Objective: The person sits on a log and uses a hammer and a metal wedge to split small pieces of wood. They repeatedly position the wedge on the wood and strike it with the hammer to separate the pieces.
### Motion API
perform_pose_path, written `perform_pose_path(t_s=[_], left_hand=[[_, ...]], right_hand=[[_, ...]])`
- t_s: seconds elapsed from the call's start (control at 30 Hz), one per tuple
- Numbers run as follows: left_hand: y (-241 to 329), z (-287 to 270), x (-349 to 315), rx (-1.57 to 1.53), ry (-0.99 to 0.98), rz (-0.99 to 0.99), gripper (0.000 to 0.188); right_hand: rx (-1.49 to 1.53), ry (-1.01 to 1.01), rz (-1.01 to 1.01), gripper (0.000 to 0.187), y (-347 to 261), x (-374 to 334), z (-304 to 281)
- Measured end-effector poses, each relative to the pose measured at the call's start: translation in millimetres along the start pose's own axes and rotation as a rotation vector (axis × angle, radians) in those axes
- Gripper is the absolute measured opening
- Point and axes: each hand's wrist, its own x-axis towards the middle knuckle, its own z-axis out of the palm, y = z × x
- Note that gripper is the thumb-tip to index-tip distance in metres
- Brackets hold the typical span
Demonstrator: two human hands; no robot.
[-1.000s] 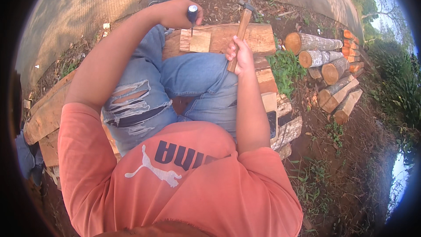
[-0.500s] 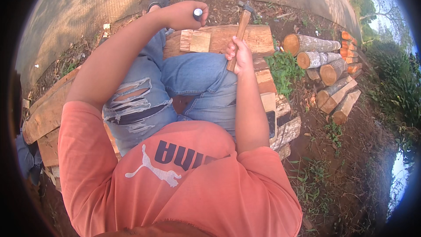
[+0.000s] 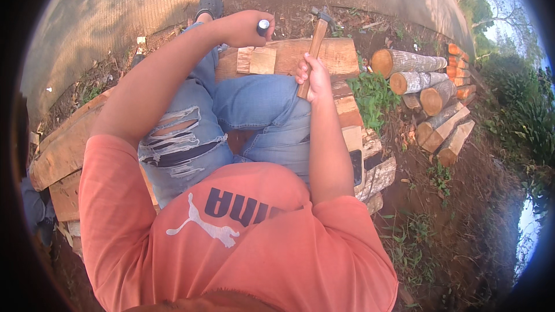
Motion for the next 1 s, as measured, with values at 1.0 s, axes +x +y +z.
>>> perform_pose_path(t_s=[1.0], left_hand=[[-1,1,1,-0.014,0.029,0.033,0.012]], right_hand=[[-0.044,0.027,0.008,0.013,-3,-4,11]])
